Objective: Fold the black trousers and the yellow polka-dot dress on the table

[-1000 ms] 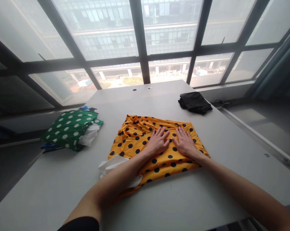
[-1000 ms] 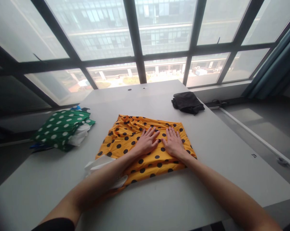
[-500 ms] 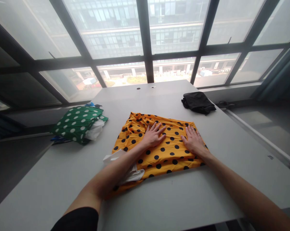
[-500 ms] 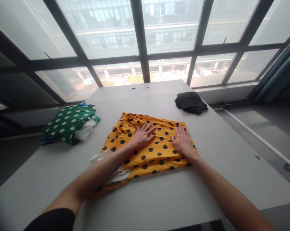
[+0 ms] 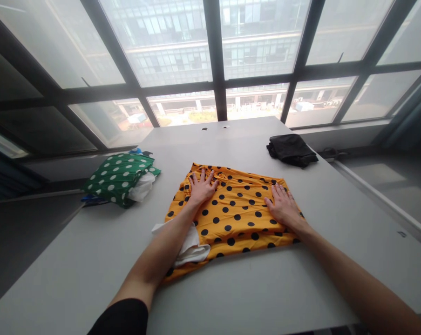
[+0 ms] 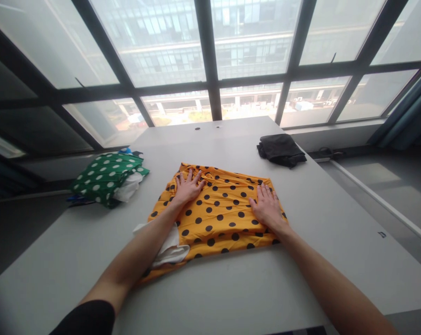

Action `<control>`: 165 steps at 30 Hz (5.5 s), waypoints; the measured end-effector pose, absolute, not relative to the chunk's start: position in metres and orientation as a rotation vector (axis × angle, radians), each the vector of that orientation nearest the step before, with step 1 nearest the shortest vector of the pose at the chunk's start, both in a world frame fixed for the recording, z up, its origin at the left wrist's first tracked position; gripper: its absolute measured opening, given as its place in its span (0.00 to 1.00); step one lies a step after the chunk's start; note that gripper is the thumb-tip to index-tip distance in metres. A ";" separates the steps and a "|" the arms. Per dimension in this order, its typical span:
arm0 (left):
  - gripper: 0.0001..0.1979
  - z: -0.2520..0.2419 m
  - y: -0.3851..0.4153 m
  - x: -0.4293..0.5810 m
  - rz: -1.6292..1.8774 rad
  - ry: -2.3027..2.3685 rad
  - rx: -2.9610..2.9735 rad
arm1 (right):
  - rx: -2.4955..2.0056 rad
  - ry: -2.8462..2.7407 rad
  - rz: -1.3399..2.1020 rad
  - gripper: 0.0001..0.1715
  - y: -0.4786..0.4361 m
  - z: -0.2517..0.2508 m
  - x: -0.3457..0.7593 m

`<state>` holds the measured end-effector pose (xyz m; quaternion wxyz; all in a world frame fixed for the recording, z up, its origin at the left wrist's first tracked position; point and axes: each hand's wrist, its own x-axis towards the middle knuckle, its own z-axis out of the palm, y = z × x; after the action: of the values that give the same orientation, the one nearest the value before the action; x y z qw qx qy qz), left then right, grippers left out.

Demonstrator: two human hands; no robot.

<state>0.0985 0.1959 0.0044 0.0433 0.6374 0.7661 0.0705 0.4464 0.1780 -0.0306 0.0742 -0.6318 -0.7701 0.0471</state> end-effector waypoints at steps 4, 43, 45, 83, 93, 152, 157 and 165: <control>0.41 0.004 0.197 0.092 0.185 2.352 1.872 | -1.896 -2.313 0.153 0.45 0.179 -0.030 0.446; 0.33 0.018 0.066 0.219 0.173 0.954 2.673 | -1.823 -2.379 0.156 0.42 0.187 -0.026 0.450; 0.34 0.017 0.062 0.208 0.156 0.979 2.658 | -1.833 -2.370 0.157 0.42 0.187 -0.028 0.450; 0.33 -0.002 0.086 0.101 0.203 2.190 2.160 | -1.718 -2.312 0.167 0.40 0.201 -0.031 0.461; 0.31 -0.002 0.083 0.109 0.216 2.249 2.124 | -1.893 -2.134 0.228 0.41 0.191 -0.025 0.475; 0.30 -0.001 0.088 0.105 0.209 2.033 2.284 | -1.776 -2.401 0.208 0.41 0.182 -0.024 0.454; 0.31 0.001 0.088 0.106 0.196 2.034 2.262 | -1.807 -2.373 0.224 0.39 0.182 -0.024 0.453; 0.31 -0.002 0.088 0.104 0.194 2.032 2.291 | -1.902 -2.025 0.265 0.34 0.202 -0.010 0.500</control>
<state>0.1042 0.0879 -0.0019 0.0363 0.7461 0.6618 0.0632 0.5004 0.2017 -0.0100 0.1747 -0.6710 -0.7145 0.0936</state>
